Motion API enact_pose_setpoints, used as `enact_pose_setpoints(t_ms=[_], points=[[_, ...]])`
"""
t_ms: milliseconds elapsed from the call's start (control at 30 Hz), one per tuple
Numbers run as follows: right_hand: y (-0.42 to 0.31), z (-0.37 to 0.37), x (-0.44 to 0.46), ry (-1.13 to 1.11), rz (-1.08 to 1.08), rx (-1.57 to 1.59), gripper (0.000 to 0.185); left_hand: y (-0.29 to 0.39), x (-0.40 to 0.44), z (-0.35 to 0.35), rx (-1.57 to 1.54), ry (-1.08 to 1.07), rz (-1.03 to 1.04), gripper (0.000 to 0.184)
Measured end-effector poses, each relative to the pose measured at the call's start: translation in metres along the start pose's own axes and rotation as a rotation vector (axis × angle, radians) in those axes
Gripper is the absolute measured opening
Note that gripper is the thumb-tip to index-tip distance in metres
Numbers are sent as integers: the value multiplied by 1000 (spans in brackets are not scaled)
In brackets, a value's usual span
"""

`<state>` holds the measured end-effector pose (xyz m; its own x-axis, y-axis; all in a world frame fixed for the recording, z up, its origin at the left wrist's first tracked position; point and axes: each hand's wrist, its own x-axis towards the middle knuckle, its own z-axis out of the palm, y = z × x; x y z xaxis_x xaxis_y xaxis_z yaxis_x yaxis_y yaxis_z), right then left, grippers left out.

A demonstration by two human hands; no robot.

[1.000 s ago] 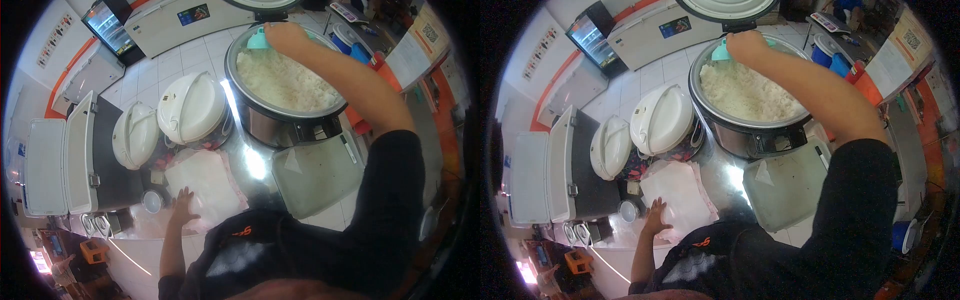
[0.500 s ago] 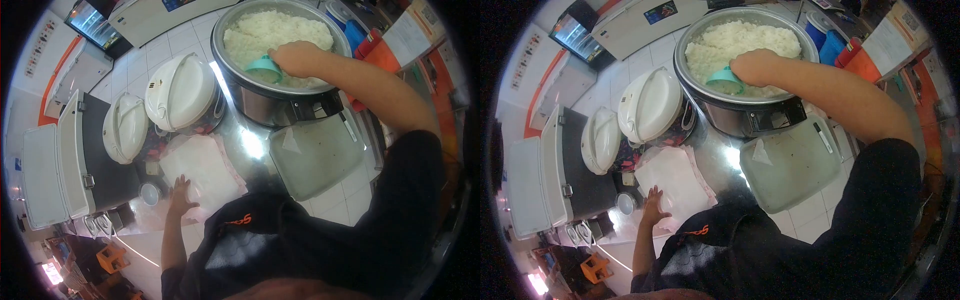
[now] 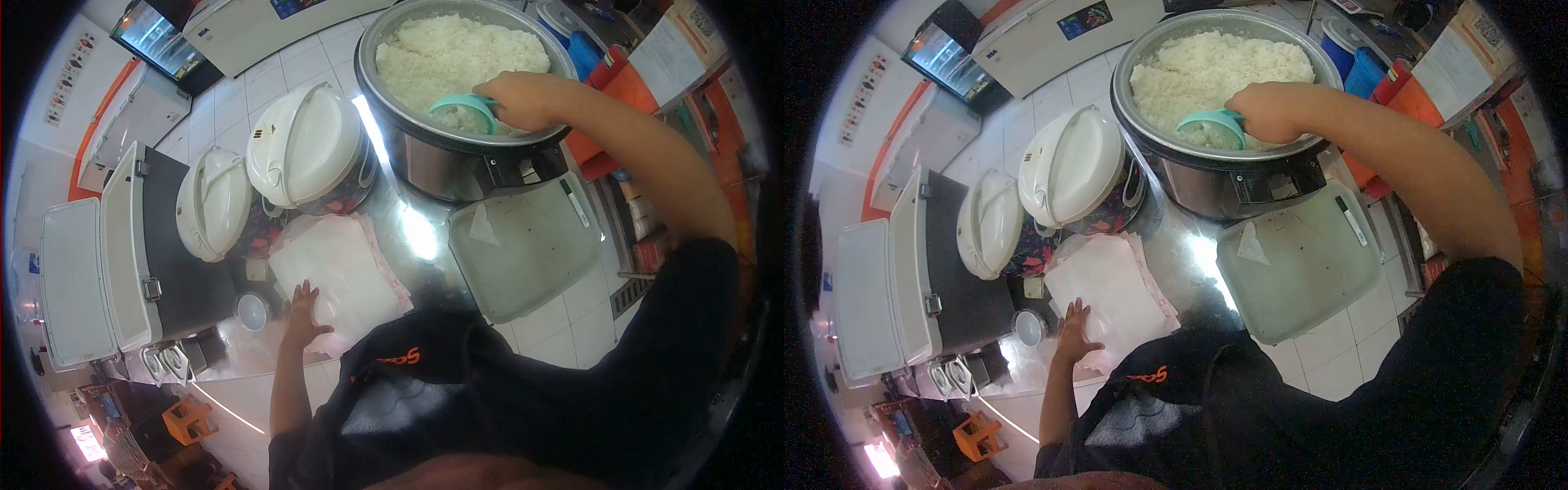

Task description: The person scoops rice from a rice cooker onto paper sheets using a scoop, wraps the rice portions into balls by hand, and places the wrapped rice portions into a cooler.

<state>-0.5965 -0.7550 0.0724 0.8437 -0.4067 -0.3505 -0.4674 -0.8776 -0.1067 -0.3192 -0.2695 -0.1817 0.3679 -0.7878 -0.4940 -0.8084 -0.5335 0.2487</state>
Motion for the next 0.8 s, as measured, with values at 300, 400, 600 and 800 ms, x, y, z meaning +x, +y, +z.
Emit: enact_pose_setpoints(t_ms=[300, 400, 600, 800], points=[[35, -30, -22, 92, -5, 169, 29, -2, 0, 1, -2, 0, 3, 108], [50, -35, -23, 215, 20, 151, 30, -5, 1, 4, -4, -3, -5, 110], [26, -26, -30, 154, 274, -432, 43, -8, 0, 5, -20, 1, 9, 111], [2, -23, -21, -14, 141, -380, 40, -16, 1, 12, -30, 29, 46, 111]])
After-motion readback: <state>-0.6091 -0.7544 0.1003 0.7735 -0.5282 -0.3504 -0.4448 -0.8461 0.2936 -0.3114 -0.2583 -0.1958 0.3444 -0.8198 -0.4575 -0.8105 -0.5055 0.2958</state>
